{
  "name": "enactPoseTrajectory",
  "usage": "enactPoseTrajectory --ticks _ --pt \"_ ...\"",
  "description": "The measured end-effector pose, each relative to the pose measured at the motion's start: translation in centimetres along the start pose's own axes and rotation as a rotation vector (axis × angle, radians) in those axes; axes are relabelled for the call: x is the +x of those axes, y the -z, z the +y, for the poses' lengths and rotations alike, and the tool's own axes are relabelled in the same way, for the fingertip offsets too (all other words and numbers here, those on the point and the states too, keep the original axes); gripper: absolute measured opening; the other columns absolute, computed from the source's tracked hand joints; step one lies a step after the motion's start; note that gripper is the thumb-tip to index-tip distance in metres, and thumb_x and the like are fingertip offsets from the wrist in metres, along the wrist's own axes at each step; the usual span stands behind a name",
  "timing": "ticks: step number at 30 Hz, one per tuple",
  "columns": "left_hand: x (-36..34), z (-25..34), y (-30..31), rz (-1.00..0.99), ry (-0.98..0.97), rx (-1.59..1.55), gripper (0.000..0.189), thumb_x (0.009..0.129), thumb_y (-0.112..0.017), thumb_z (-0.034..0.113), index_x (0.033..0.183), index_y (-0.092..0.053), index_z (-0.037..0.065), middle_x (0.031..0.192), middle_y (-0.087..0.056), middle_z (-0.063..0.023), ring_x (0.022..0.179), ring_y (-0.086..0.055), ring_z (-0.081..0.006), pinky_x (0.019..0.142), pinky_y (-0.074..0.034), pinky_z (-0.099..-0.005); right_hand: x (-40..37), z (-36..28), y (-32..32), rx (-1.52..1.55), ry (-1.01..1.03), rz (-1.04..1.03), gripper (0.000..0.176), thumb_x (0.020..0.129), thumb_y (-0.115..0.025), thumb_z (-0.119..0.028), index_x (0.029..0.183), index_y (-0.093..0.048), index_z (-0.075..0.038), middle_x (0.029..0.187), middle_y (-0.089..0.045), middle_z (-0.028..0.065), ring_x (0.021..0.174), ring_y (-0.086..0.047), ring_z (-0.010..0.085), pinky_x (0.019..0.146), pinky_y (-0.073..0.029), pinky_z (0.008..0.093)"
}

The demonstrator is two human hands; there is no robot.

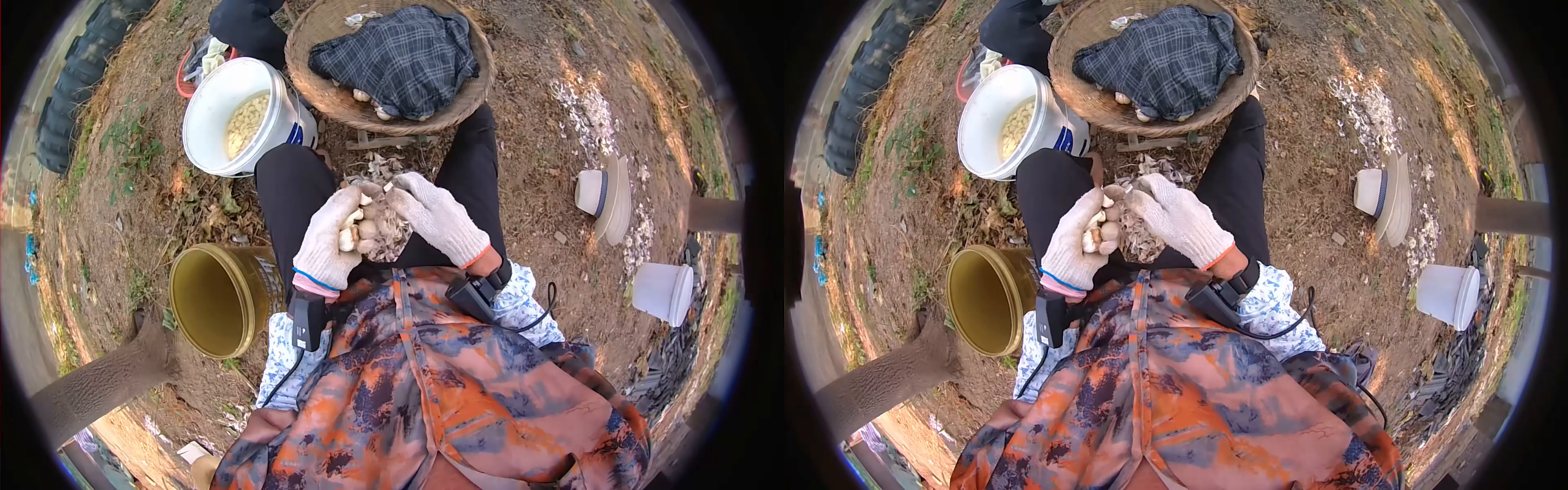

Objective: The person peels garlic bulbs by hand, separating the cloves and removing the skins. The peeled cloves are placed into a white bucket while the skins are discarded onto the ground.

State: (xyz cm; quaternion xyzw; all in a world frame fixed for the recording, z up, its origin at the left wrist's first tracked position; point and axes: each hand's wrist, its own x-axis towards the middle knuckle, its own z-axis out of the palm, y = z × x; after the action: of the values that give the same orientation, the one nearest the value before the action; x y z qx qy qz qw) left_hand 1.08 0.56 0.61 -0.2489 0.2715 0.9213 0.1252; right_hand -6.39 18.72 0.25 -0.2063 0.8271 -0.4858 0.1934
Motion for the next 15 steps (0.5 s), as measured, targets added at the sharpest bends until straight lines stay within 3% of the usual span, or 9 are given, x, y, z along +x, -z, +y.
enactPoseTrajectory --ticks 1,2,5,10,12,15 --pt "0.0 0.0 0.1 0.001 0.003 0.0 0.03 0.102 -0.059 0.027 0.116 -0.061 0.001 0.081 -0.055 -0.0006 0.06 -0.048 -0.0058 0.047 -0.035 -0.0193 -0.3 0.0 0.1 -0.027 -0.014 -0.085 0.039 0.099 -0.058 -0.04 0.12 -0.061 -0.007 0.104 -0.07 0.0209 0.098 -0.067 0.0414 0.078 -0.054 0.045" --pt "-0.1 -0.1 0.2 0.012 -0.009 0.039 0.031 0.102 -0.058 0.029 0.117 -0.061 0.001 0.081 -0.055 -0.0001 0.058 -0.047 -0.0054 0.046 -0.034 -0.0193 -0.6 0.9 -0.6 -0.016 0.11 -0.079 0.034 0.099 -0.059 -0.037 0.117 -0.063 -0.01 0.1 -0.069 0.0201 0.092 -0.067 0.0411 0.074 -0.054 0.0462" --pt "-0.1 0.0 0.2 0.015 -0.015 0.101 0.033 0.103 -0.058 0.029 0.117 -0.061 0.0 0.08 -0.053 0.0016 0.056 -0.045 -0.0044 0.046 -0.032 -0.0193 -0.9 1.3 -1.7 -0.035 0.209 -0.074 0.03 0.099 -0.058 -0.036 0.115 -0.064 -0.011 0.096 -0.069 0.0189 0.086 -0.067 0.0412 0.07 -0.053 0.0479" --pt "-0.5 0.6 0.0 0.106 0.046 0.173 0.029 0.103 -0.055 0.03 0.109 -0.061 0.002 0.075 -0.056 0.0006 0.054 -0.048 -0.0044 0.042 -0.034 -0.0169 -0.9 0.8 -2.0 -0.025 0.249 -0.052 0.024 0.097 -0.061 -0.031 0.107 -0.067 -0.011 0.087 -0.068 0.0187 0.08 -0.067 0.0412 0.066 -0.052 0.048" --pt "-0.6 0.8 0.4 0.107 0.102 0.154 0.029 0.104 -0.055 0.03 0.108 -0.061 0.002 0.074 -0.057 0.0001 0.054 -0.049 -0.0047 0.041 -0.035 -0.0166 -1.0 0.9 -1.9 -0.055 0.279 -0.112 0.025 0.096 -0.063 -0.021 0.115 -0.067 -0.005 0.097 -0.069 0.0203 0.087 -0.068 0.0399 0.073 -0.054 0.0415" --pt "-0.2 0.4 1.4 0.054 0.186 0.078 0.029 0.104 -0.055 0.03 0.108 -0.059 0.002 0.074 -0.058 -0.0006 0.053 -0.051 -0.0056 0.041 -0.037 -0.0165 -1.2 0.7 -2.0 -0.16 0.241 -0.104 0.022 0.094 -0.065 -0.019 0.111 -0.069 -0.004 0.096 -0.07 0.0201 0.088 -0.068 0.0385 0.073 -0.055 0.04"
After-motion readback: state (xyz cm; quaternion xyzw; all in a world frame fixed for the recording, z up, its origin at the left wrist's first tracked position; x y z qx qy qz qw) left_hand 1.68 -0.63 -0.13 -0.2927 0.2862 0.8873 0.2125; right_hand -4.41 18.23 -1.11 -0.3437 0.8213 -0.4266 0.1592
